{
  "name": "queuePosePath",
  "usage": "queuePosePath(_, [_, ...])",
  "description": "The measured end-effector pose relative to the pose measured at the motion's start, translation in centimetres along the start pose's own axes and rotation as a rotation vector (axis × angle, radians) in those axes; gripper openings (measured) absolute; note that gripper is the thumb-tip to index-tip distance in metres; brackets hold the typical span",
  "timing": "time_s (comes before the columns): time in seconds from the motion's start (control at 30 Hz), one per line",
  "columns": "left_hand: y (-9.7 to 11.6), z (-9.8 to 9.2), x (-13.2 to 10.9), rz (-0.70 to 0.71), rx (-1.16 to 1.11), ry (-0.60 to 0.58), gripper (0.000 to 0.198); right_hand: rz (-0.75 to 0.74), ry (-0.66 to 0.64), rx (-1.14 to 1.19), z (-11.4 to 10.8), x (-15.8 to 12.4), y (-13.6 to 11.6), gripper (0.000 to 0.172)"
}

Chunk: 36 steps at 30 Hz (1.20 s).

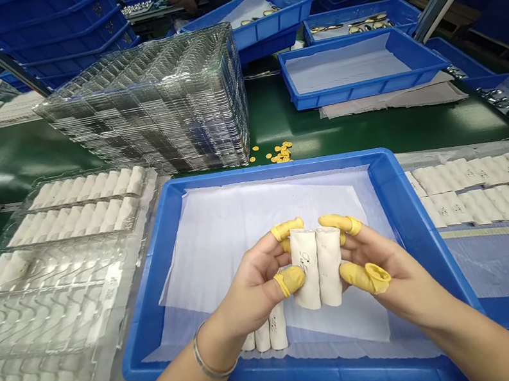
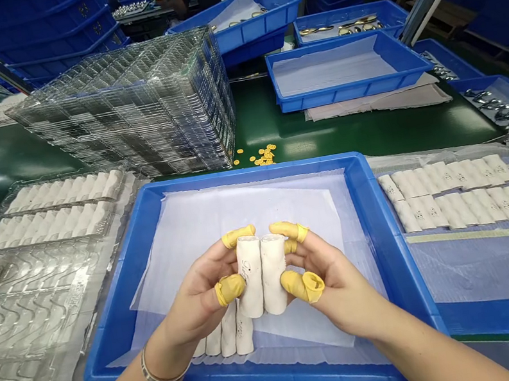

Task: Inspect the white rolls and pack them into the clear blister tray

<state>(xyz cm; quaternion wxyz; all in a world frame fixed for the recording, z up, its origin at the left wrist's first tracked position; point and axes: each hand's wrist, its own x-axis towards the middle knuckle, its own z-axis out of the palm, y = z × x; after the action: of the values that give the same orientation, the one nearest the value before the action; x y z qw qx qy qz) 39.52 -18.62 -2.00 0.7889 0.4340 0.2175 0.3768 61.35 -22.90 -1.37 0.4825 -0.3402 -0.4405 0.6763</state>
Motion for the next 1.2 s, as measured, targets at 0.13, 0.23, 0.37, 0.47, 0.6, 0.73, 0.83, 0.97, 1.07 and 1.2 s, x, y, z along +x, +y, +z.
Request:
queuePosePath(0.13, [0.2, 0.3, -0.1, -0.012, 0.146, 0.018, 0.053, -0.042, 0.031, -0.074, 0.4, -0.1, 0.2, 0.047])
queuePosePath(0.23, [0.1, 0.3, -0.3, 0.082, 0.327, 0.041, 0.044, -0.131, 0.109, -0.182, 0.5, -0.2, 0.6, 0.049])
queuePosePath(0.37, [0.0, 0.3, -0.2, 0.395, 0.617, 0.039, 0.037, -0.269, 0.183, -0.369, 0.3, -0.3, 0.9, 0.039])
queuePosePath(0.47, [-0.1, 0.5, 0.0, 0.472, 0.673, 0.039, 0.033, -0.316, 0.182, -0.436, 0.2, -0.2, 0.7, 0.033])
queuePosePath(0.6, [0.0, 0.6, 0.0, 0.469, 0.697, 0.045, 0.027, -0.351, 0.18, -0.469, 0.3, -0.1, 0.4, 0.032])
queuePosePath(0.73, [0.0, 0.6, 0.0, 0.465, 0.69, 0.04, 0.027, -0.348, 0.181, -0.48, 0.3, -0.1, 0.4, 0.032])
queuePosePath(0.83, [0.0, 0.5, 0.0, 0.465, 0.679, 0.035, 0.029, -0.327, 0.191, -0.486, 0.3, -0.2, 0.5, 0.034])
queuePosePath(0.97, [-0.3, -0.1, 0.4, 0.362, 0.558, 0.062, 0.032, -0.269, 0.215, -0.488, 0.1, -0.1, 0.5, 0.034])
queuePosePath(1.07, [-0.6, -0.8, 1.1, 0.227, 0.299, 0.154, 0.04, -0.217, 0.261, -0.495, -0.3, 0.2, 0.5, 0.034])
queuePosePath(1.2, [0.5, -1.7, 2.2, 0.114, -0.02, 0.266, 0.054, -0.167, 0.284, -0.529, -1.6, 0.5, 0.8, 0.029])
